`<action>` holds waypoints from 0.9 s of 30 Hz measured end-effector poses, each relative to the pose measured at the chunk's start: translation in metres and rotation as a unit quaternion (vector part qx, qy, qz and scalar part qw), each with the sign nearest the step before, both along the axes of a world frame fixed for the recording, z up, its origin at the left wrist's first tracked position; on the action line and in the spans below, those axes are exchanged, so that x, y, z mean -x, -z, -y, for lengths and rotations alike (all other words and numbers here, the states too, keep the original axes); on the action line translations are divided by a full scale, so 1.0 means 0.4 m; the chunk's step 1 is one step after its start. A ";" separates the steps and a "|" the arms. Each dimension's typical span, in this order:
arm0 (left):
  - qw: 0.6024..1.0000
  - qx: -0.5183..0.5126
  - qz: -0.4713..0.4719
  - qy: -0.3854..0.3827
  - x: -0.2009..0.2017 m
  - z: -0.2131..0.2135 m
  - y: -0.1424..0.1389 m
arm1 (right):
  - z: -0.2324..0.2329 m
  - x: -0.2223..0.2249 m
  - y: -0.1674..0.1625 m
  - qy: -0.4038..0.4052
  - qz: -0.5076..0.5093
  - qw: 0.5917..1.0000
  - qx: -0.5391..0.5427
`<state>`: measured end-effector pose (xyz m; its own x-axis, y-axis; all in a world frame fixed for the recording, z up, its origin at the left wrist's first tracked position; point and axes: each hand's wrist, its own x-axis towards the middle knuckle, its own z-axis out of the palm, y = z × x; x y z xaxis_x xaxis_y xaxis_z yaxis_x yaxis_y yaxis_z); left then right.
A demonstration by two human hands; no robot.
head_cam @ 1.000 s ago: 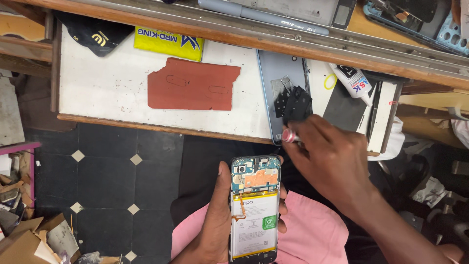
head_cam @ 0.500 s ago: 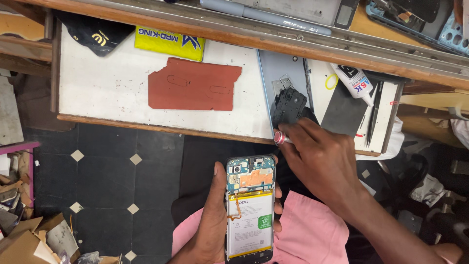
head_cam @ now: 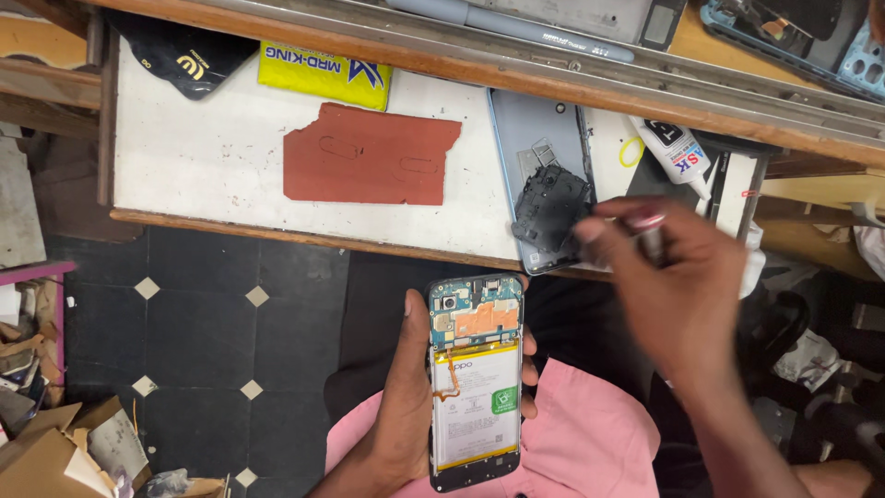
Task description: The person uses a screwdriver to remove screws from the back of a disassembled smartphone. They then lift and remove a black metal shield plate, exposing the internal components. The removed plate is placed on the workbench.
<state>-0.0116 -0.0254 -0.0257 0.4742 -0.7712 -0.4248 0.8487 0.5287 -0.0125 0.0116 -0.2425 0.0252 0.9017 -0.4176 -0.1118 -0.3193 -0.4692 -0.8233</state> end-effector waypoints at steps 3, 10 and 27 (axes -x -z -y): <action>1.000 0.002 0.005 -0.008 -0.009 0.004 -0.004 | 0.044 -0.011 -0.018 0.007 0.040 0.999 0.014; 1.000 -0.004 0.002 -0.005 -0.008 0.010 0.002 | 0.055 -0.022 -0.023 0.022 0.107 0.993 0.042; 1.000 -0.013 -0.005 0.010 0.012 0.008 0.019 | 0.005 -0.062 0.004 -0.025 0.135 0.979 0.147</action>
<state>-0.0163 -0.0284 -0.0332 0.4543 -0.7690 -0.4498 0.8592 0.5116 -0.0069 0.0365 -0.2444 0.0235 0.9016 -0.3510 0.2528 -0.0793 -0.7087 -0.7010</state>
